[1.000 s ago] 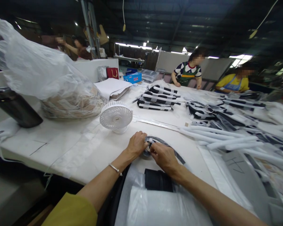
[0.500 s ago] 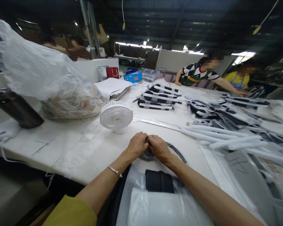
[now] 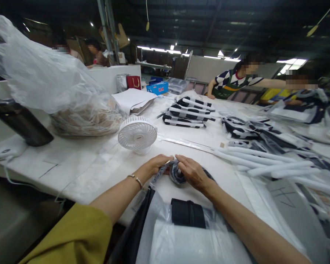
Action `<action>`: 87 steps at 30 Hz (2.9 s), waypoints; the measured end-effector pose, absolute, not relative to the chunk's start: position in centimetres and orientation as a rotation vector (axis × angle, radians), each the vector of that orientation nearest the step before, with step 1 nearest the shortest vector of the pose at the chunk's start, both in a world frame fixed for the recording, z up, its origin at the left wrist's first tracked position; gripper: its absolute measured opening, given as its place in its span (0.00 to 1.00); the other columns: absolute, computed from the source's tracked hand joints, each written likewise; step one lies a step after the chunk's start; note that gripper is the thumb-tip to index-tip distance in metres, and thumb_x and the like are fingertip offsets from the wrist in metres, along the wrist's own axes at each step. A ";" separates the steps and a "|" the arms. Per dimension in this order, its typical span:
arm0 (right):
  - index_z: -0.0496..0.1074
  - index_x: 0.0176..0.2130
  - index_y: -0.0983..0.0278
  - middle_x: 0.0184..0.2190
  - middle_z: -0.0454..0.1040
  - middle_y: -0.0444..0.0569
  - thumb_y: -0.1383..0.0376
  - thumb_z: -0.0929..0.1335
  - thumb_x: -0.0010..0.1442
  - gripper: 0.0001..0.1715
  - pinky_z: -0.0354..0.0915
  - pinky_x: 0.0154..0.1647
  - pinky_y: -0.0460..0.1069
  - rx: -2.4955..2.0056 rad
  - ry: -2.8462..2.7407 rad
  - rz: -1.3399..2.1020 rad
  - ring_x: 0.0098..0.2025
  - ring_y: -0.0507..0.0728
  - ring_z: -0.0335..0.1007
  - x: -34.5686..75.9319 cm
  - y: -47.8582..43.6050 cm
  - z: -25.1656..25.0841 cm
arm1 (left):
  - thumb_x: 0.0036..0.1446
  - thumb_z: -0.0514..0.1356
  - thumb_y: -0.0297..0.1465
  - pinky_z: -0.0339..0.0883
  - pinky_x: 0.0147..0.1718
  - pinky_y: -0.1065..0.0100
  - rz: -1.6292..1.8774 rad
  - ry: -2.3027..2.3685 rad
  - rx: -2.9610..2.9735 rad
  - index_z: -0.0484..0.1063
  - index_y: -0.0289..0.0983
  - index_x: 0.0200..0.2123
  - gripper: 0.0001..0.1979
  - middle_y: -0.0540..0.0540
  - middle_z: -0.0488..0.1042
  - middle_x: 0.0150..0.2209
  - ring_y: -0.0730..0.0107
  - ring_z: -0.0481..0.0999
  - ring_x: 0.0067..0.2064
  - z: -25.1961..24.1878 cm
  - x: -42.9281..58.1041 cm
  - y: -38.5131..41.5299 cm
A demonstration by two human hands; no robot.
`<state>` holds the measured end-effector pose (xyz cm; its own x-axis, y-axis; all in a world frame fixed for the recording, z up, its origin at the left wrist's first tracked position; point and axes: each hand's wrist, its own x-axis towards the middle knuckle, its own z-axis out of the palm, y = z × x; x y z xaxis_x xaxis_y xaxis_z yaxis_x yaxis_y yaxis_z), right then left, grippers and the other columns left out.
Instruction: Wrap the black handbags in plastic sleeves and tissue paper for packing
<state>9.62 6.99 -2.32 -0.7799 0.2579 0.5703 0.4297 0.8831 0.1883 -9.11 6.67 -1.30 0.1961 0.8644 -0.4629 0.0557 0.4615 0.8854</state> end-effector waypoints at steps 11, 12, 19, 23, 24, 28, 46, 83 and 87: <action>0.73 0.42 0.63 0.46 0.79 0.54 0.75 0.60 0.66 0.15 0.70 0.57 0.58 -0.407 -2.489 -0.151 0.50 0.58 0.74 10.8 6.7 -1.9 | 0.43 0.62 0.27 0.52 0.23 0.71 0.642 1.502 1.238 0.63 0.37 0.16 0.10 0.56 0.59 0.14 0.74 0.60 0.22 -2.5 -8.7 8.8; 0.73 0.42 0.63 0.44 0.79 0.53 0.75 0.60 0.66 0.14 0.71 0.55 0.57 -0.415 -2.501 -0.112 0.48 0.58 0.76 10.9 6.9 -2.0 | 0.42 0.62 0.26 0.51 0.23 0.71 0.621 1.525 1.281 0.62 0.37 0.15 0.11 0.56 0.58 0.14 0.73 0.59 0.23 -2.5 -8.6 9.1; 0.71 0.37 0.60 0.28 0.78 0.44 0.64 0.71 0.57 0.05 0.70 0.35 0.49 -0.976 -2.249 0.626 0.31 0.55 0.75 9.9 8.2 -2.3 | 0.40 0.62 0.29 0.47 0.26 0.69 0.550 1.492 1.567 0.63 0.36 0.13 0.11 0.55 0.57 0.15 0.72 0.59 0.26 -1.9 -8.4 9.0; 0.65 0.40 0.59 0.25 0.72 0.39 0.61 0.73 0.51 0.18 0.66 0.27 0.47 -1.218 -1.949 0.916 0.25 0.53 0.69 8.8 8.3 -2.2 | 0.42 0.59 0.32 0.45 0.25 0.68 0.603 1.485 1.602 0.63 0.36 0.15 0.10 0.56 0.54 0.16 0.73 0.56 0.25 -2.3 -8.6 8.3; 0.64 0.38 0.59 0.26 0.72 0.39 0.61 0.73 0.51 0.17 0.66 0.27 0.47 -1.230 -1.945 0.876 0.25 0.53 0.69 8.6 8.2 -2.2 | 0.42 0.59 0.33 0.45 0.25 0.68 0.618 1.488 1.597 0.62 0.36 0.15 0.11 0.56 0.53 0.16 0.74 0.55 0.25 -2.4 -8.6 8.2; 0.66 0.29 0.61 0.28 0.70 0.43 0.66 0.71 0.57 0.08 0.66 0.35 0.48 -1.154 -2.147 0.490 0.30 0.54 0.68 8.2 7.9 -2.4 | 0.42 0.59 0.35 0.44 0.24 0.69 0.660 1.484 1.569 0.61 0.36 0.16 0.12 0.56 0.52 0.16 0.75 0.53 0.24 -2.8 -8.8 8.2; 0.72 0.47 0.63 0.39 0.74 0.50 0.75 0.68 0.58 0.17 0.64 0.47 0.54 -1.029 -2.726 0.117 0.42 0.59 0.70 9.8 6.5 -2.2 | 0.46 0.61 0.40 0.52 0.28 0.69 0.646 1.542 1.736 0.71 0.37 0.19 0.13 0.52 0.66 0.20 0.68 0.64 0.28 -3.4 -7.9 7.8; 0.79 0.34 0.58 0.31 0.81 0.42 0.63 0.74 0.50 0.08 0.67 0.37 0.49 -1.409 -2.245 0.834 0.36 0.57 0.77 9.5 7.5 -1.9 | 0.52 0.58 0.26 0.65 0.44 0.64 0.675 1.507 2.153 0.69 0.39 0.39 0.09 0.45 0.77 0.38 0.59 0.75 0.42 -2.9 -7.9 3.5; 0.79 0.36 0.60 0.34 0.82 0.45 0.62 0.73 0.53 0.08 0.70 0.41 0.50 -1.257 -2.119 1.052 0.37 0.58 0.78 9.8 7.3 -3.0 | 0.53 0.59 0.27 0.66 0.40 0.65 0.697 1.574 2.099 0.71 0.39 0.37 0.06 0.45 0.78 0.36 0.60 0.77 0.39 -3.0 -7.9 3.7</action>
<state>9.79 7.32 -2.95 -0.4775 0.8786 0.0042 0.5278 0.2907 -0.7981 -7.92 3.67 -3.03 0.2315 0.9628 0.1391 0.7501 -0.2678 0.6047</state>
